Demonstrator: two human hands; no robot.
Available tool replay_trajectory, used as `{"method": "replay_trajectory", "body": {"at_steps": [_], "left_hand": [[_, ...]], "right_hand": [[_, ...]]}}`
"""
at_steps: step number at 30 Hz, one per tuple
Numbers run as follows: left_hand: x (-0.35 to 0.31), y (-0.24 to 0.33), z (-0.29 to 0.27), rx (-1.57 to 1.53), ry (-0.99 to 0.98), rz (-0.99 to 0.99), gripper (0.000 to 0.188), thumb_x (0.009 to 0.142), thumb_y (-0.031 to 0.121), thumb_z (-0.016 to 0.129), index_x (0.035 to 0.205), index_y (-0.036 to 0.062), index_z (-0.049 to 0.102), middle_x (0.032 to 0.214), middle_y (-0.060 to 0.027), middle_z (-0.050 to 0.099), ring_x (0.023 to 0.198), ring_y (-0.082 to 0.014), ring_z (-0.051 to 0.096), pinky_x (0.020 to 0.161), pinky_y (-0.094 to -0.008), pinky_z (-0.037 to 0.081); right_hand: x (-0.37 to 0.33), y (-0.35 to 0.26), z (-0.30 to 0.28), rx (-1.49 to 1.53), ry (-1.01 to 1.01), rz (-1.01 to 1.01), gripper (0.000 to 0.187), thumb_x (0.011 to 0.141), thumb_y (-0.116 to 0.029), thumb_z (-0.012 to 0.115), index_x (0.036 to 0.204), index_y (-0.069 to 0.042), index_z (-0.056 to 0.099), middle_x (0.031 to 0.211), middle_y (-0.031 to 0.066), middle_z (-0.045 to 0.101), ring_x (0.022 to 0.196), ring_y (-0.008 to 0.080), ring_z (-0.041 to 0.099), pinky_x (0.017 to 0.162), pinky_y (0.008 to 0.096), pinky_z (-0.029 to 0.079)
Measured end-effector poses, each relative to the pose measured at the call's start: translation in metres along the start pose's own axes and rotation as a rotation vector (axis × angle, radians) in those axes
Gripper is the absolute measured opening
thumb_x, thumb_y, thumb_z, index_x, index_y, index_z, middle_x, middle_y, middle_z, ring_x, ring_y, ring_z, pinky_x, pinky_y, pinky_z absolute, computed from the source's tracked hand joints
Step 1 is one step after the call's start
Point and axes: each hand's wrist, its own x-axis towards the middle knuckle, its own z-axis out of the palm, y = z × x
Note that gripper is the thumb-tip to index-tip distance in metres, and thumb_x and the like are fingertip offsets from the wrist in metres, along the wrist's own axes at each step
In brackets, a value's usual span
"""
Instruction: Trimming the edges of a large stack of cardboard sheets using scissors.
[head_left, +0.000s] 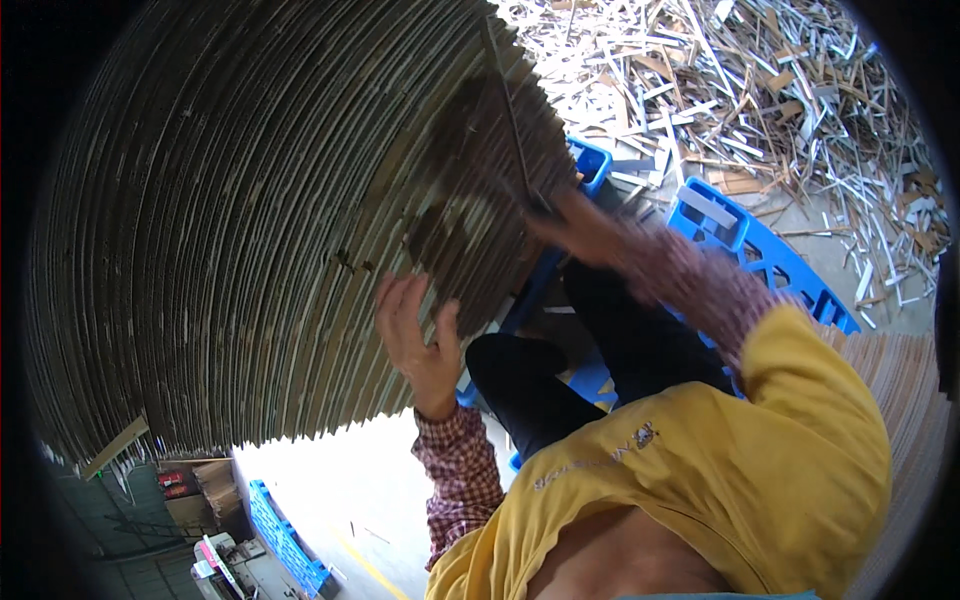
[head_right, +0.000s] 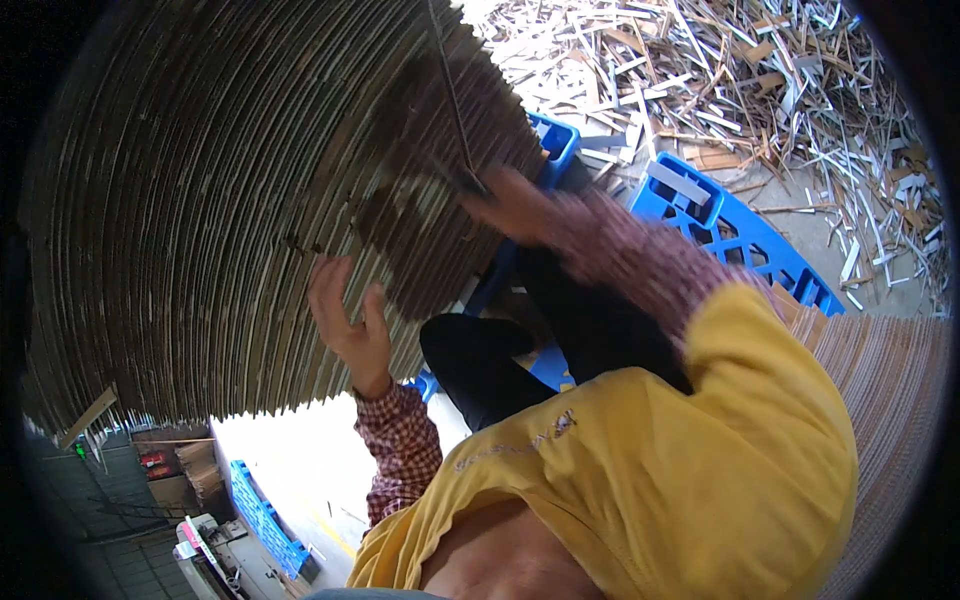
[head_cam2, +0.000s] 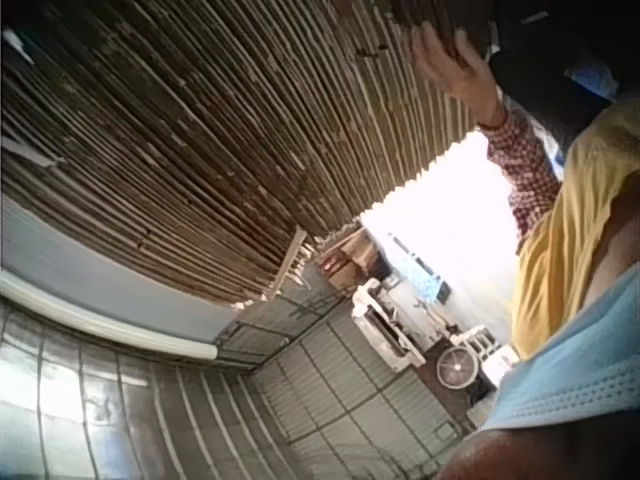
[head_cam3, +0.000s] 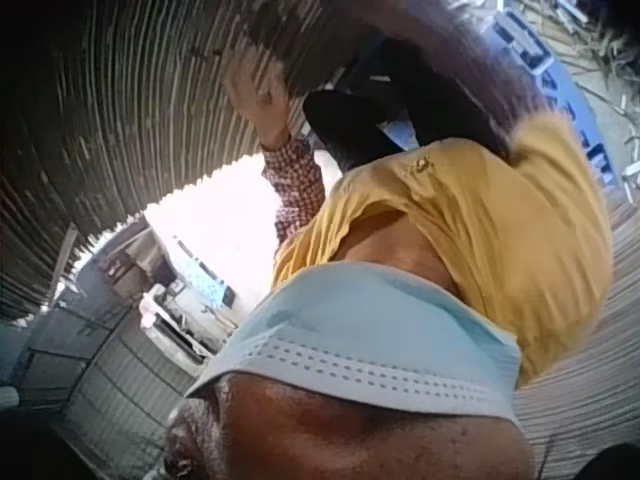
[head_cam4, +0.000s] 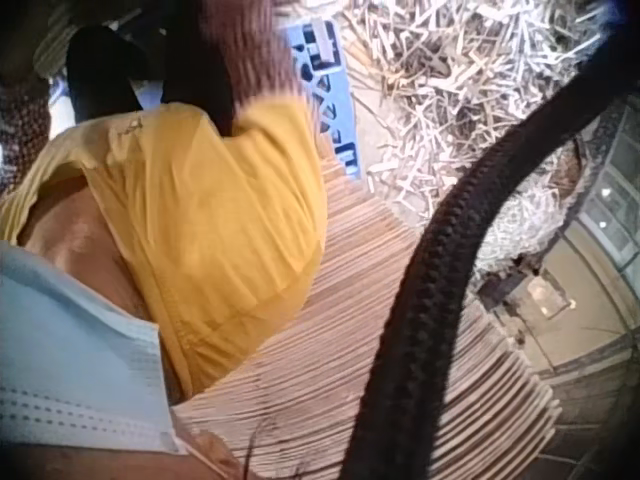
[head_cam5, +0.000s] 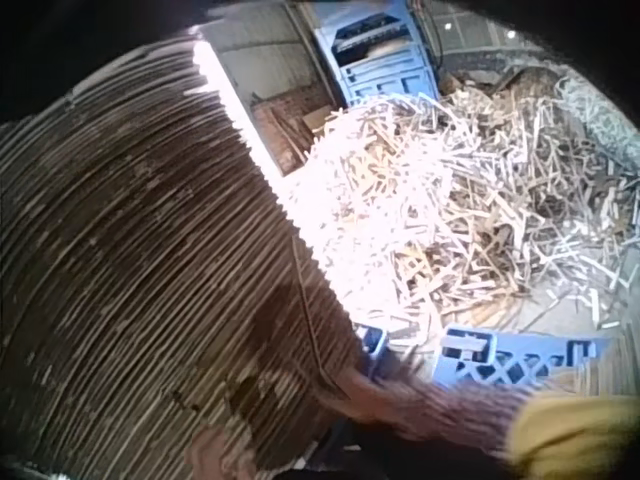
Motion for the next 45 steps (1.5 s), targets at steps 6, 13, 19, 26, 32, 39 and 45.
{"method": "replay_trajectory", "body": {"at_steps": [6,13,19,26,32,39,45], "left_hand": [[0.027,-0.009,0.015,0.249,-0.453,0.091,0.059,0.073,0.035,0.063,0.123,0.0113,0.043,0.127,-0.0127,0.038,0.127,-0.0343,0.021,0.097,-0.0583,0.019],[0.008,-0.038,0.039,0.288,-0.417,0.059,0.049,0.079,0.024,0.061,0.123,0.0117,0.043,0.112,-0.0095,0.052,0.125,-0.0295,0.027,0.099,-0.0564,0.021],[0.009,-0.035,0.034,0.199,-0.376,0.019,0.051,0.078,0.022,0.061,0.124,0.0118,0.042,0.118,-0.0110,0.048,0.125,-0.0296,0.028,0.099,-0.0558,0.023],[0.038,-0.025,0.020,0.364,-0.295,0.063,0.074,0.069,0.015,0.069,0.132,0.0163,0.031,0.137,-0.0134,0.023,0.127,-0.0350,0.020,0.100,-0.0570,0.021],[0.082,-0.083,0.027,0.662,-0.392,0.319,0.079,0.070,0.015,0.070,0.135,0.0174,0.025,0.140,-0.0119,0.018,0.129,-0.0329,0.015,0.101,-0.0568,0.017],[0.052,-0.100,0.027,0.628,-0.337,0.413,0.014,0.074,0.009,0.065,0.085,0.0069,0.057,0.081,-0.0073,0.058,0.089,-0.0223,0.055,0.083,-0.0410,0.039],[-0.066,-0.004,0.023,0.320,-0.841,0.072,0.012,0.080,0.013,0.048,0.082,0.0084,0.058,0.073,-0.0122,0.059,0.068,-0.0311,0.057,0.057,-0.0429,0.044]], "right_hand": [[-0.059,-0.035,-0.065,-0.090,-0.637,0.503,0.033,0.080,-0.033,0.059,0.095,-0.004,0.062,0.073,0.0054,0.059,0.069,0.0113,0.053,0.062,0.0282,0.043],[0.111,-0.040,-0.074,-0.303,-0.288,0.063,0.042,0.080,-0.048,0.053,0.091,-0.009,0.065,0.072,0.0015,0.057,0.064,0.0091,0.047,0.059,0.0282,0.040],[0.148,-0.055,-0.047,-0.284,-0.249,0.114,0.048,0.080,-0.050,0.050,0.086,-0.005,0.066,0.067,0.0062,0.059,0.065,0.0181,0.055,0.066,0.0347,0.043],[0.046,-0.001,-0.043,-0.151,0.206,0.161,0.044,0.081,-0.039,0.053,0.082,0.005,0.057,0.056,0.0109,0.050,0.053,0.0145,0.049,0.051,0.0339,0.042],[-0.075,0.010,-0.103,-0.253,-0.450,0.690,0.043,0.080,-0.042,0.053,0.076,0.001,0.061,0.063,0.0085,0.057,0.061,0.0173,0.056,0.059,0.0327,0.044],[0.016,-0.041,-0.116,-0.016,-0.411,0.312,0.038,0.084,-0.042,0.051,0.094,-0.009,0.066,0.074,0.0031,0.060,0.071,0.0115,0.053,0.066,0.0271,0.041],[0.124,-0.041,-0.077,-0.215,-0.356,0.079,0.047,0.082,-0.049,0.050,0.092,-0.006,0.066,0.073,0.0042,0.061,0.070,0.0091,0.051,0.069,0.0294,0.039]]}}
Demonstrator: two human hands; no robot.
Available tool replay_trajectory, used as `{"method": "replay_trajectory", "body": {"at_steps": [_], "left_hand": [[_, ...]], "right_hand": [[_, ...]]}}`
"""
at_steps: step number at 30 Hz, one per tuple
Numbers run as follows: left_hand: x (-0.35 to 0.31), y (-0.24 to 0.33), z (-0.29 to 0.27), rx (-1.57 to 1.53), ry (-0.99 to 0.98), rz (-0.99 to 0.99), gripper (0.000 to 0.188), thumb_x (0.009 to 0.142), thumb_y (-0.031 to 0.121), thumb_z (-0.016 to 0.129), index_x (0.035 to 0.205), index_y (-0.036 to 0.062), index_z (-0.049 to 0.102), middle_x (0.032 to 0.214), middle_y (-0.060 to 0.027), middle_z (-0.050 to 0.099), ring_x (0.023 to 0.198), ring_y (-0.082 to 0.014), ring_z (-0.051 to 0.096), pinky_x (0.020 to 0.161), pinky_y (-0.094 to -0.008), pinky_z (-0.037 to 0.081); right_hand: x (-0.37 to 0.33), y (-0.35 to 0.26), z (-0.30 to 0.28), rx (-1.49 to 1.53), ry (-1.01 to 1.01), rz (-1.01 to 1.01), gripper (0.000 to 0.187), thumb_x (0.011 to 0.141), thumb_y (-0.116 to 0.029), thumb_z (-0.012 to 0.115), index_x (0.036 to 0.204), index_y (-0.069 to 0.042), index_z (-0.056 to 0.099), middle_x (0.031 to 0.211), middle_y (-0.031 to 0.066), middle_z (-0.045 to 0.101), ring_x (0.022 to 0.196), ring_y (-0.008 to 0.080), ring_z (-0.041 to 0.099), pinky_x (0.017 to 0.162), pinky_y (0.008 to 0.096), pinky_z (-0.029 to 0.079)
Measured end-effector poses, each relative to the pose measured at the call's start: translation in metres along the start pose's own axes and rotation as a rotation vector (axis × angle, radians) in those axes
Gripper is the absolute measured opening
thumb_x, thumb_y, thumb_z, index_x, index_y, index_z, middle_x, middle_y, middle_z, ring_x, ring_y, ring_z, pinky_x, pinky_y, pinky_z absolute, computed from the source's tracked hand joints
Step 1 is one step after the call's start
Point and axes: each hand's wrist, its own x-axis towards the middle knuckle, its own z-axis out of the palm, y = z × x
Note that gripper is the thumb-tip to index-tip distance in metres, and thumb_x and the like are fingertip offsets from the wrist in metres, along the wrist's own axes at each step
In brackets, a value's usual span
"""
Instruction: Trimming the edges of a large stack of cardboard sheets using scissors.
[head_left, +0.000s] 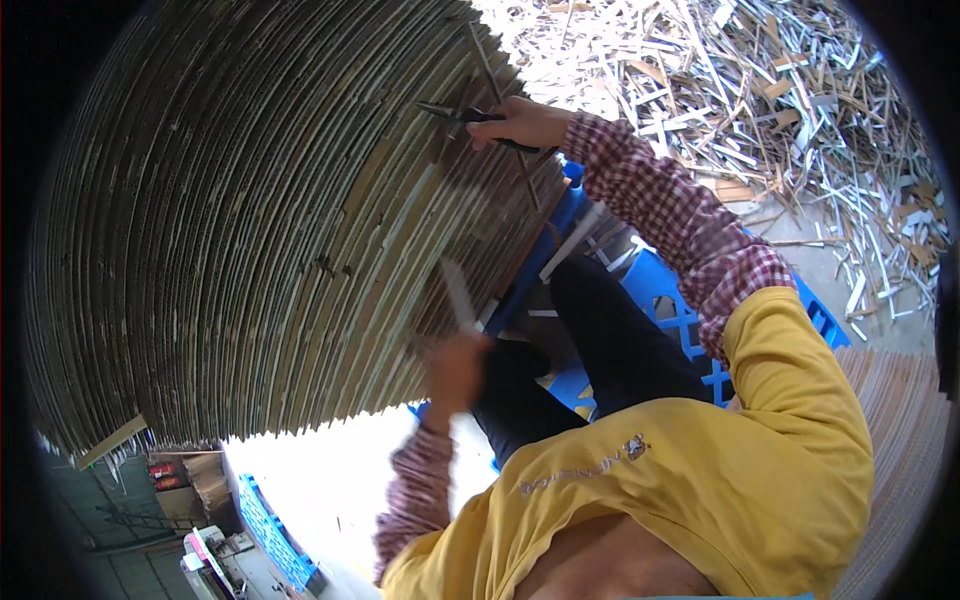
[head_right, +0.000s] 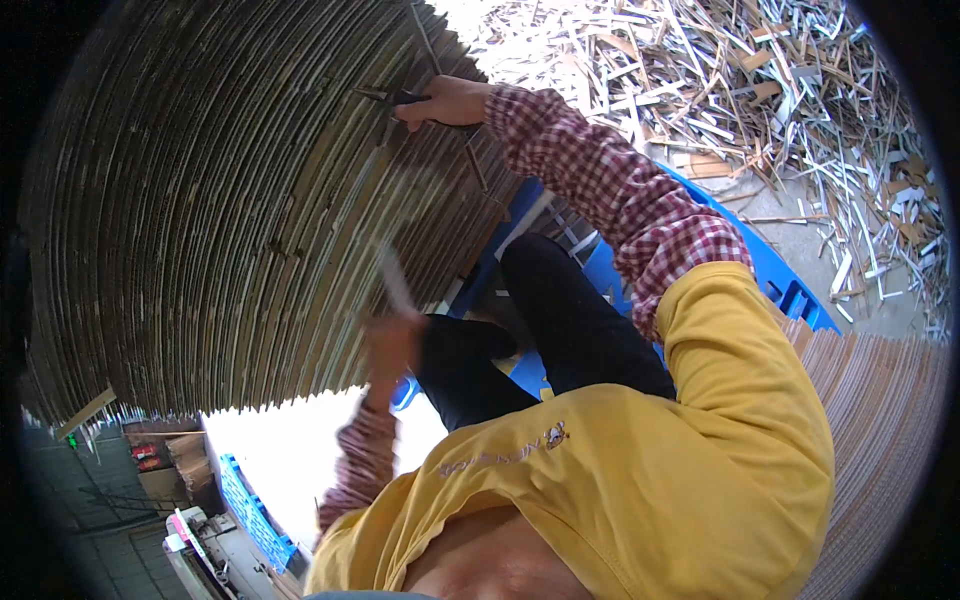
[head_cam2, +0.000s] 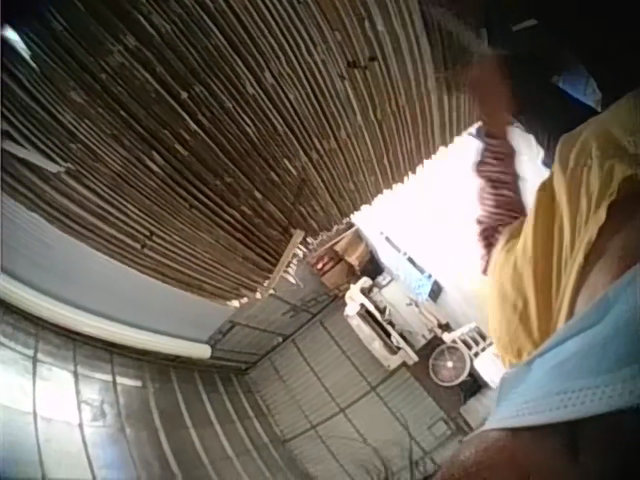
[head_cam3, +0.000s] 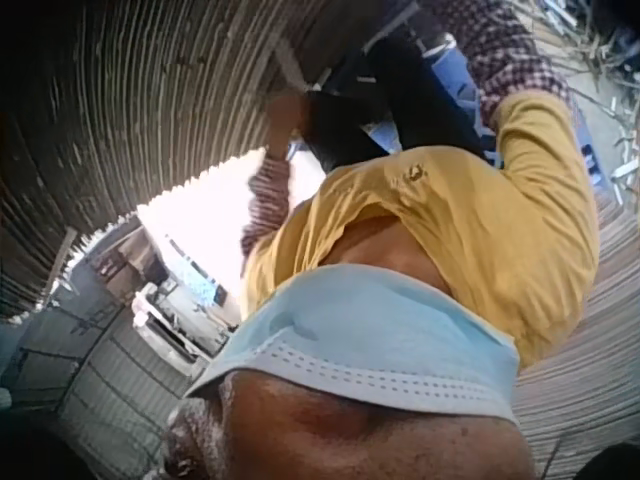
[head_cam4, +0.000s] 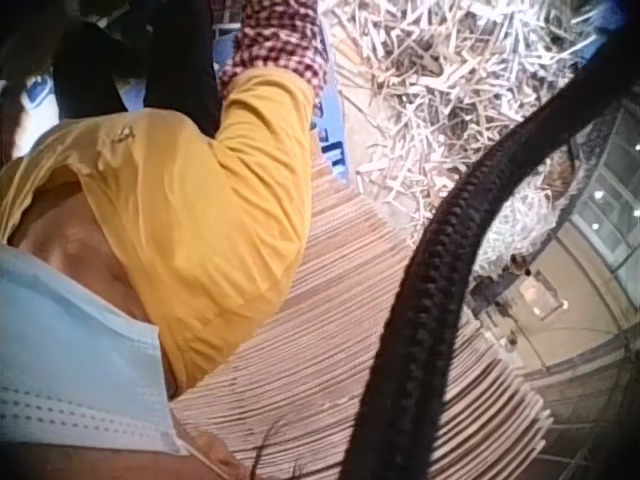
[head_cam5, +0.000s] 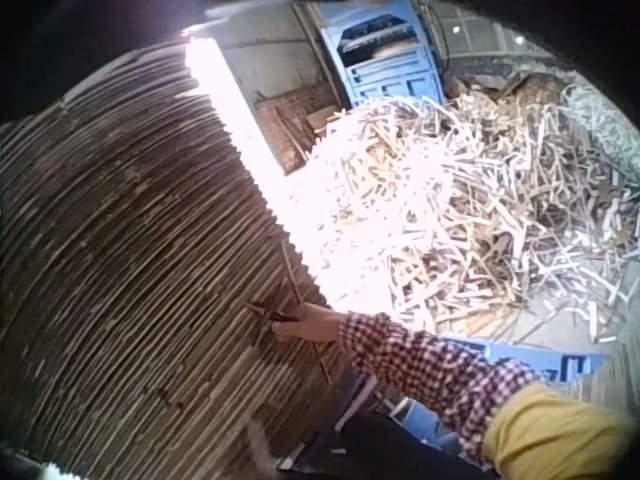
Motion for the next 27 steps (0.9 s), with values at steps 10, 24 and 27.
{"method": "replay_trajectory", "body": {"at_steps": [10,24,27], "left_hand": [[0.013,0.009,-0.034,-0.366,0.447,-0.191,0.064,0.073,0.031,0.065,0.127,0.0077,0.038,0.129,-0.0141,0.037,0.120,-0.0338,0.032,0.096,-0.0498,0.026],[0.040,-0.053,0.018,-0.269,0.327,-0.145,0.029,0.085,0.021,0.052,0.110,0.0054,0.054,0.095,-0.0144,0.060,0.097,-0.0301,0.054,0.092,-0.0430,0.033],[0.017,-0.035,0.027,-0.401,0.320,-0.237,0.028,0.085,0.019,0.052,0.110,0.0056,0.054,0.093,-0.0130,0.060,0.089,-0.0287,0.056,0.084,-0.0394,0.037]], "right_hand": [[-0.059,0.015,0.076,-0.154,0.003,0.195,0.040,0.079,-0.035,0.057,0.084,0.005,0.058,0.070,0.0164,0.059,0.065,0.0227,0.058,0.055,0.0336,0.045],[-0.037,0.017,-0.024,-0.070,0.032,0.308,0.047,0.081,-0.051,0.049,0.093,-0.009,0.066,0.086,0.0071,0.062,0.079,0.0165,0.056,0.074,0.0307,0.043],[0.008,0.023,-0.042,-0.059,0.101,0.145,0.047,0.082,-0.050,0.048,0.093,-0.008,0.066,0.084,0.0069,0.062,0.082,0.0171,0.057,0.075,0.0316,0.044]]}}
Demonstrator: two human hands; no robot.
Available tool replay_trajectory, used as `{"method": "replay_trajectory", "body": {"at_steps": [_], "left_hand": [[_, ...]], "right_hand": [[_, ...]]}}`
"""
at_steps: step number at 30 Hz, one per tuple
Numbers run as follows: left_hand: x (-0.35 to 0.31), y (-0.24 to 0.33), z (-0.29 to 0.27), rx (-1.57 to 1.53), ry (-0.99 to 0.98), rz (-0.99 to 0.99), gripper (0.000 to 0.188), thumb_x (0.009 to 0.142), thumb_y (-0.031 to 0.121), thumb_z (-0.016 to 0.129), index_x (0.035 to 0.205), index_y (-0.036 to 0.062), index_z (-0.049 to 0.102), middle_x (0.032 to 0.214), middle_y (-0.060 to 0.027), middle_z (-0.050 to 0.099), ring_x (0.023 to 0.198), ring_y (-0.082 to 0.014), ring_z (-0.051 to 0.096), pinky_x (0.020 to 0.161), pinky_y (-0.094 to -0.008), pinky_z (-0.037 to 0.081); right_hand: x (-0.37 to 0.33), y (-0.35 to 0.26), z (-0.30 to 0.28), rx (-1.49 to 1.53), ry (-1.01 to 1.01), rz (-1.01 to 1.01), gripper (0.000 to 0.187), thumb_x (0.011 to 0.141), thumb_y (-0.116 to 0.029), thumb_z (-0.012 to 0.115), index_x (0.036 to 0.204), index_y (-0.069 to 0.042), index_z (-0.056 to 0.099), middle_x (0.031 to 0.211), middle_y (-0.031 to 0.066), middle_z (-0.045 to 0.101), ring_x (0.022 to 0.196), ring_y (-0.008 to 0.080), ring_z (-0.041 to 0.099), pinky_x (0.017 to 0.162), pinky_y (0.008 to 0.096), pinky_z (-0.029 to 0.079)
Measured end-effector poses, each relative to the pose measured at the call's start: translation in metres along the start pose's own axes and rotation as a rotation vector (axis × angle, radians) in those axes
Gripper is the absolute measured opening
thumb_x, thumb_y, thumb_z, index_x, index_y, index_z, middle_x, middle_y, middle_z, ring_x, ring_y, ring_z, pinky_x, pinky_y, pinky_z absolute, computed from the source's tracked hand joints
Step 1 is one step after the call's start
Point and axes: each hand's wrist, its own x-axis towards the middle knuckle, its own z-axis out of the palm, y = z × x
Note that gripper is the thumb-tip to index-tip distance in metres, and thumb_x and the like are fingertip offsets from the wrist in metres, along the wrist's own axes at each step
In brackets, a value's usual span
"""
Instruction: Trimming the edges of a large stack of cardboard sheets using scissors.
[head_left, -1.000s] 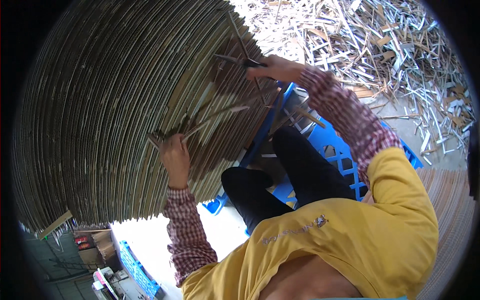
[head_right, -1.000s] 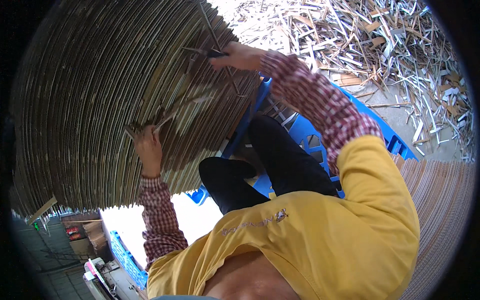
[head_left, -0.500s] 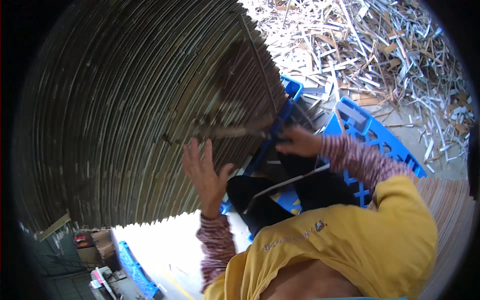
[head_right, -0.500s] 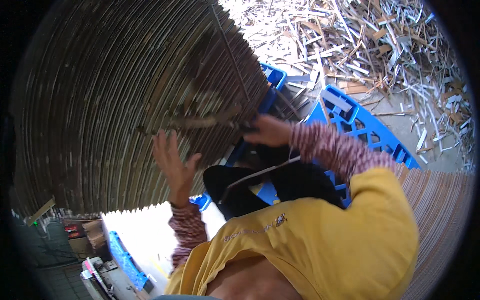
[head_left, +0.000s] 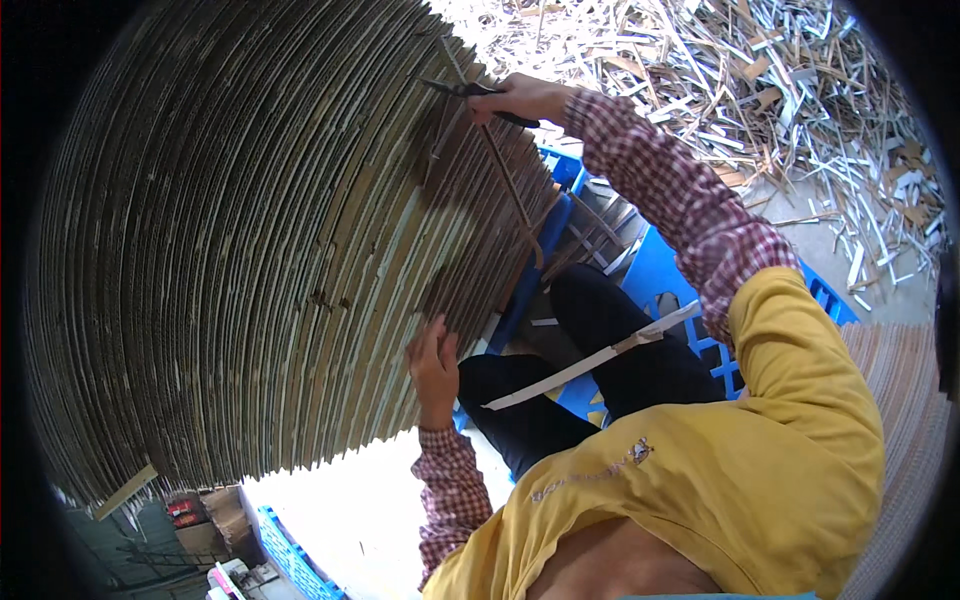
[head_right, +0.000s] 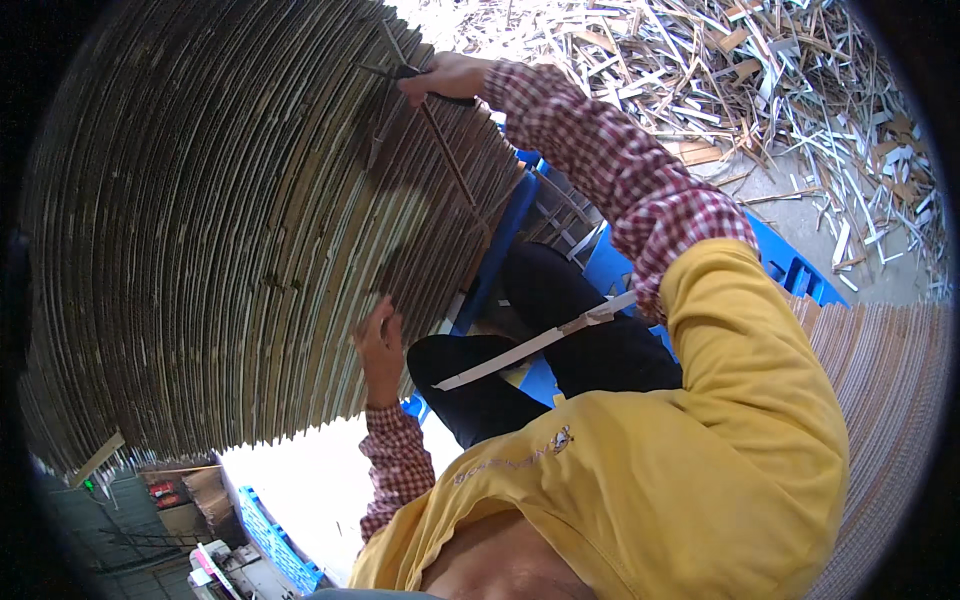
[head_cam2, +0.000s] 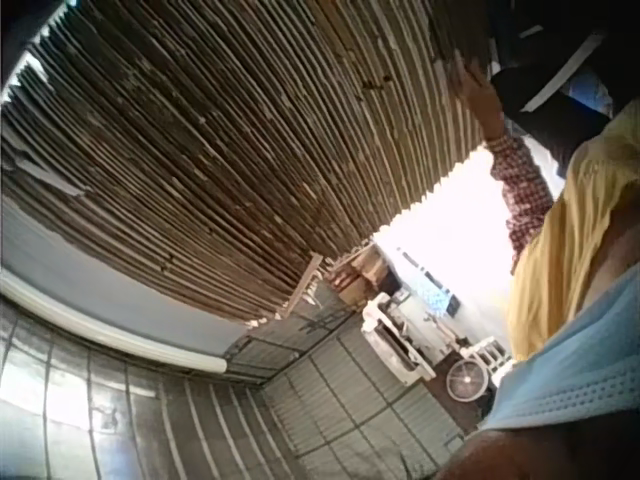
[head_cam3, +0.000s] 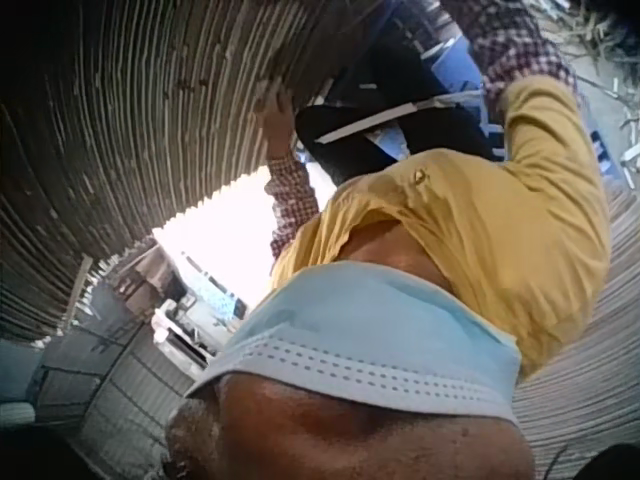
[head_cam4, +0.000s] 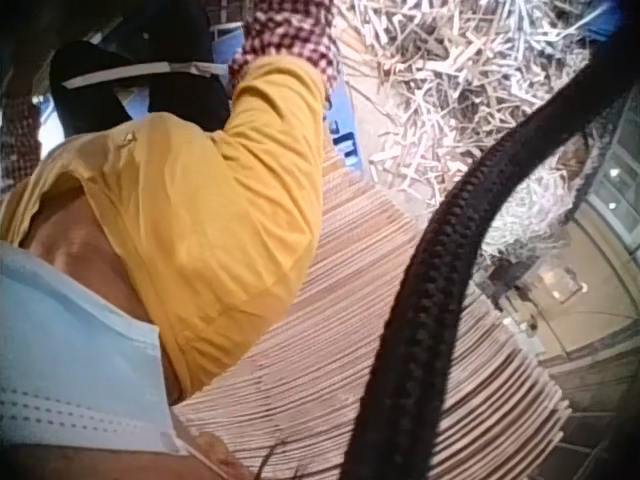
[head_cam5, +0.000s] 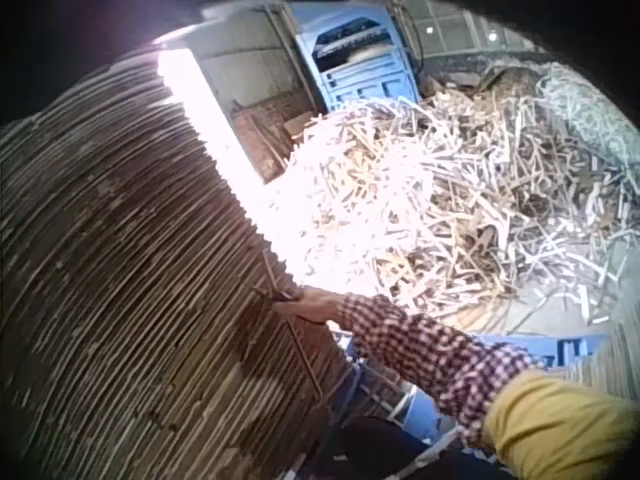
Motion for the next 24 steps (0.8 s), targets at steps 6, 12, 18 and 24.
{"method": "replay_trajectory", "body": {"at_steps": [6,12,18,24], "left_hand": [[-0.034,0.004,0.015,-0.105,0.009,-0.138,0.027,0.085,0.017,0.051,0.109,0.0045,0.054,0.091,-0.0131,0.060,0.084,-0.0282,0.056,0.077,-0.0373,0.040],[-0.065,-0.019,0.037,-0.113,0.036,-0.188,0.025,0.085,0.017,0.052,0.106,0.0031,0.055,0.093,-0.0136,0.059,0.087,-0.0291,0.054,0.077,-0.0367,0.042],[-0.068,-0.013,0.049,-0.065,-0.094,-0.253,0.025,0.083,0.019,0.055,0.103,0.0056,0.057,0.099,-0.0130,0.055,0.097,-0.0295,0.048,0.089,-0.0406,0.032],[-0.076,-0.017,0.062,0.008,0.013,-0.229,0.025,0.082,0.020,0.055,0.103,0.0066,0.058,0.101,-0.0126,0.055,0.100,-0.0290,0.047,0.090,-0.0409,0.031]], "right_hand": [[0.027,0.006,0.020,0.031,0.208,0.145,0.040,0.083,-0.040,0.051,0.090,-0.002,0.059,0.079,0.0118,0.061,0.067,0.0212,0.060,0.058,0.0327,0.048],[-0.117,0.029,0.093,-0.117,-0.383,-0.252,0.038,0.084,-0.036,0.050,0.084,0.000,0.058,0.072,0.0155,0.060,0.064,0.0220,0.056,0.057,0.0326,0.044],[-0.032,0.005,0.035,-0.023,-0.055,0.032,0.045,0.080,-0.048,0.053,0.088,-0.006,0.064,0.067,0.0045,0.057,0.064,0.0142,0.052,0.058,0.0289,0.042],[0.047,0.014,0.013,0.034,0.037,-0.055,0.046,0.082,-0.048,0.051,0.083,-0.005,0.067,0.080,0.0070,0.063,0.078,0.0136,0.057,0.075,0.0263,0.043]]}}
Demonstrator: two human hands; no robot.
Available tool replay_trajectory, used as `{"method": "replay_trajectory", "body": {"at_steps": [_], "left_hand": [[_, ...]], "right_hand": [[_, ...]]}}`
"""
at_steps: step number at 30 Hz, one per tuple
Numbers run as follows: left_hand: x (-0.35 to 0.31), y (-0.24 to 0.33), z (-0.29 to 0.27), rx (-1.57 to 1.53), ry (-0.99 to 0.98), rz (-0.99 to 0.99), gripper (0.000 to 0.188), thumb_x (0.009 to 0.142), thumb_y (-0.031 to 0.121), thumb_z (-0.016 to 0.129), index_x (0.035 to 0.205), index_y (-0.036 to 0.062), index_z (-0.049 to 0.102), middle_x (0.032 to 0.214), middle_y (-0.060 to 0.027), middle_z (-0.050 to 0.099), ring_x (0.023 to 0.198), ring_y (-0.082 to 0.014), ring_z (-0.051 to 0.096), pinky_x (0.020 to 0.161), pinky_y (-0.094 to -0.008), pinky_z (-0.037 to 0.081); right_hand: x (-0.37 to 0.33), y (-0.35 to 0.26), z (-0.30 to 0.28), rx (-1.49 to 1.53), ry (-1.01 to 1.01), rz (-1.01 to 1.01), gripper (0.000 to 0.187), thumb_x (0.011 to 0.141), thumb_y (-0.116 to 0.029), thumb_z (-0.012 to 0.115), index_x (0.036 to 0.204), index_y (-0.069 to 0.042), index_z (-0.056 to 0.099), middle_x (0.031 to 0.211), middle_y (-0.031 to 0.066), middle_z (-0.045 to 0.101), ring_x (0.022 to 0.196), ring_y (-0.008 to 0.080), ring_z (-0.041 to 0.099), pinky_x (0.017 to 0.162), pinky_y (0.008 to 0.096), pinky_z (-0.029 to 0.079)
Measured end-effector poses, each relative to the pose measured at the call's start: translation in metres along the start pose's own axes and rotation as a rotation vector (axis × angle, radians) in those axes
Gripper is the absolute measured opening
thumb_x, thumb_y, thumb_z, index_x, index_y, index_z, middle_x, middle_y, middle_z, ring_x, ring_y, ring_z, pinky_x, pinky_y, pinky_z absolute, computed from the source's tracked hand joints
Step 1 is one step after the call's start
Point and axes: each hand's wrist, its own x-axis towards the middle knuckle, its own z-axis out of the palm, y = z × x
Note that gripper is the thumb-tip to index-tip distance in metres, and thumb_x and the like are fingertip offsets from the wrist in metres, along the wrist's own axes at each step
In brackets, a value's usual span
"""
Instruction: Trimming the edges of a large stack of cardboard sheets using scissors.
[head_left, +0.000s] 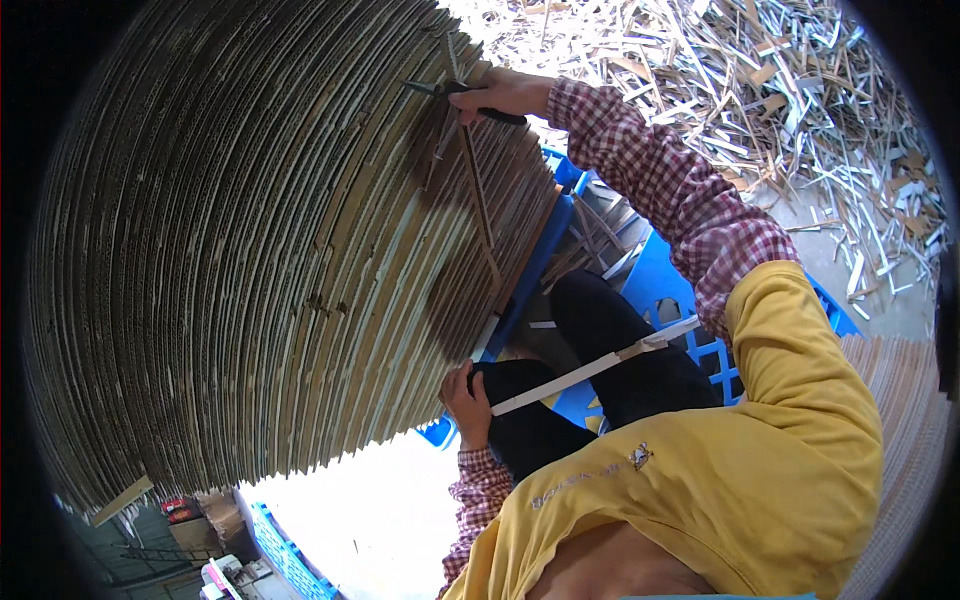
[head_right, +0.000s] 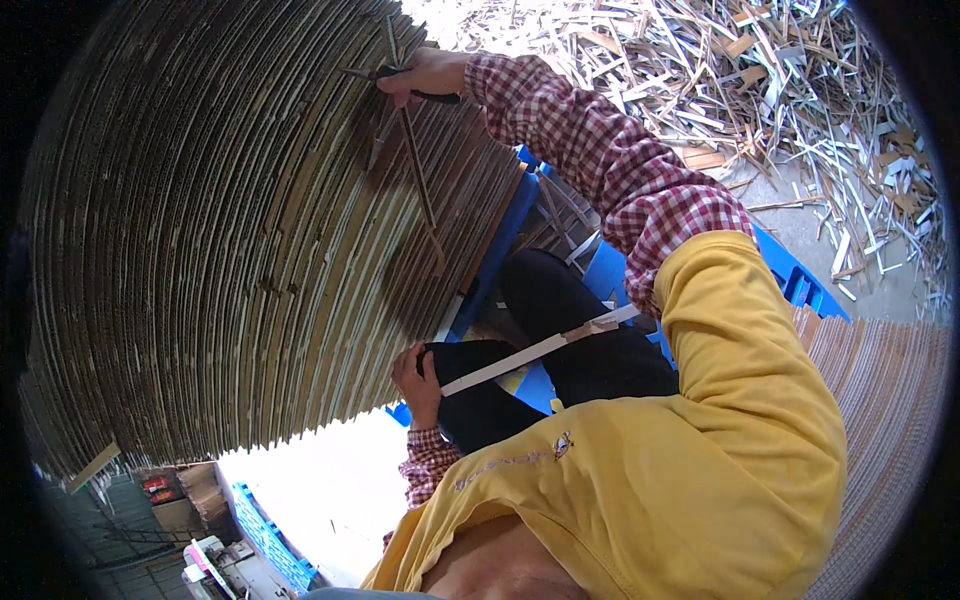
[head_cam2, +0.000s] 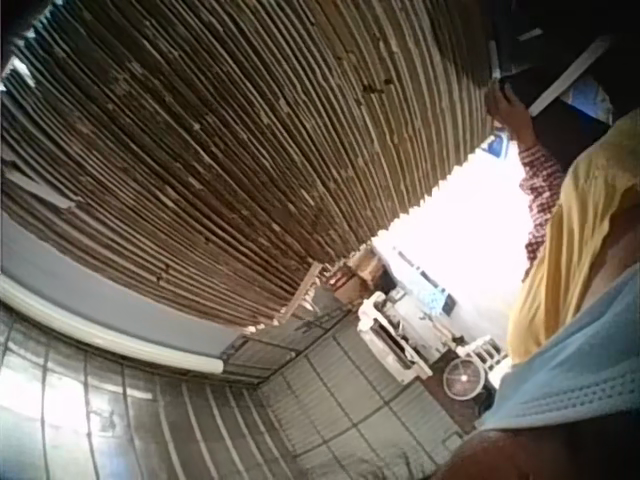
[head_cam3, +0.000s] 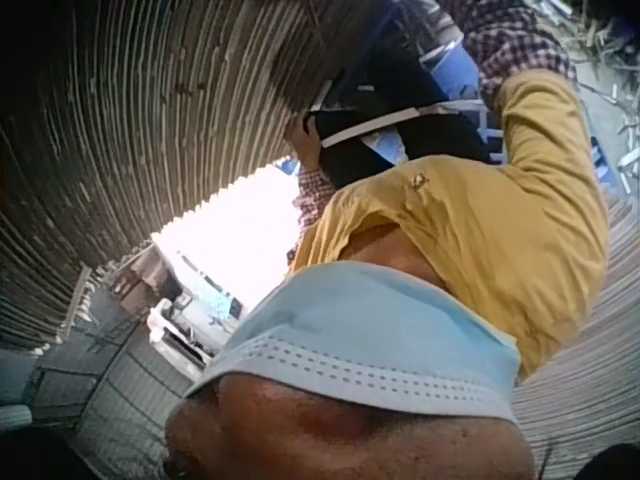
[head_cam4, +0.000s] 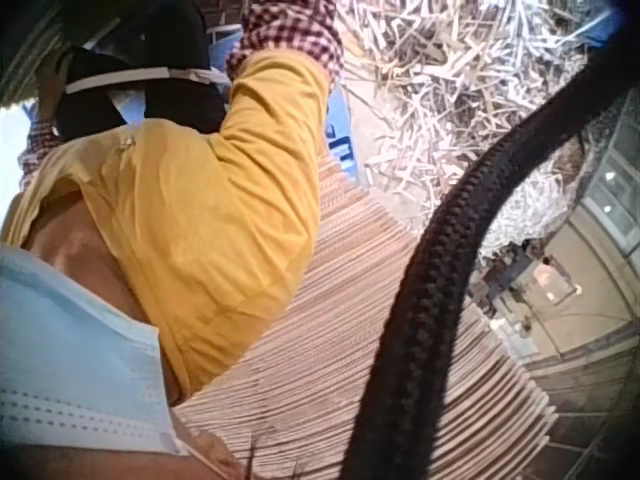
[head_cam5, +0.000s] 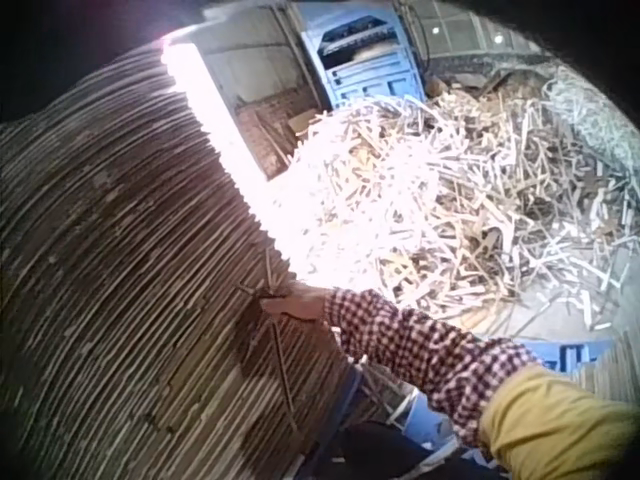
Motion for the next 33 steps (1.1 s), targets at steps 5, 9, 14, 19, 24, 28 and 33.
{"method": "replay_trajectory", "body": {"at_steps": [5,9,14,19,24,28,33], "left_hand": [[-0.002,-0.004,-0.004,0.018,0.005,-0.011,0.024,0.082,0.020,0.055,0.102,0.0072,0.058,0.100,-0.0124,0.055,0.100,-0.0283,0.047,0.090,-0.0407,0.031],[0.004,0.002,0.002,0.007,-0.005,0.000,0.024,0.082,0.021,0.055,0.101,0.0075,0.058,0.100,-0.0120,0.056,0.101,-0.0280,0.047,0.090,-0.0403,0.031],[0.002,-0.003,0.006,-0.064,0.010,0.007,0.023,0.081,0.020,0.056,0.099,0.0070,0.059,0.098,-0.0118,0.057,0.097,-0.0295,0.050,0.089,-0.0413,0.032],[-0.003,-0.001,0.003,0.047,0.006,-0.040,0.021,0.081,0.021,0.055,0.097,0.0076,0.060,0.098,-0.0112,0.057,0.098,-0.0286,0.049,0.089,-0.0413,0.032],[0.000,-0.002,0.003,0.054,0.005,0.002,0.022,0.082,0.022,0.054,0.097,0.0067,0.059,0.098,-0.0115,0.057,0.098,-0.0281,0.049,0.089,-0.0413,0.030],[0.000,0.007,0.004,0.032,0.039,0.002,0.023,0.083,0.022,0.053,0.099,0.0068,0.059,0.098,-0.0115,0.057,0.099,-0.0279,0.049,0.089,-0.0418,0.030],[0.000,0.004,0.004,0.017,-0.005,-0.031,0.023,0.083,0.021,0.053,0.100,0.0071,0.058,0.098,-0.0112,0.057,0.100,-0.0278,0.048,0.090,-0.0417,0.029]], "right_hand": [[-0.006,-0.035,0.002,0.127,-0.014,0.137,0.046,0.084,-0.044,0.050,0.079,-0.001,0.065,0.075,0.0057,0.061,0.069,0.0120,0.058,0.061,0.0262,0.050],[-0.006,-0.029,0.010,0.184,0.061,0.114,0.046,0.083,-0.045,0.052,0.075,-0.001,0.063,0.074,0.0068,0.061,0.063,0.0119,0.056,0.051,0.0257,0.047],[-0.068,0.026,0.075,0.032,0.308,-0.037,0.042,0.079,-0.035,0.056,0.094,0.004,0.055,0.067,0.0133,0.056,0.063,0.0207,0.054,0.059,0.0352,0.043],[-0.210,0.047,0.058,0.000,-0.520,0.453,0.041,0.080,-0.041,0.056,0.087,-0.001,0.065,0.073,0.0091,0.063,0.064,0.0162,0.058,0.060,0.0297,0.047],[-0.105,-0.029,0.008,-0.072,-0.135,0.270,0.051,0.078,-0.054,0.053,0.094,-0.007,0.064,0.088,0.0070,0.063,0.083,0.0150,0.056,0.073,0.0301,0.043],[-0.037,-0.060,-0.016,-0.075,-0.051,0.090,0.047,0.084,-0.049,0.046,0.093,-0.007,0.065,0.095,0.0118,0.062,0.093,0.0208,0.056,0.086,0.0371,0.042],[-0.009,-0.058,-0.009,0.013,0.092,0.120,0.047,0.085,-0.049,0.045,0.084,-0.006,0.064,0.085,0.0081,0.062,0.077,0.0184,0.059,0.071,0.0384,0.048]]}}
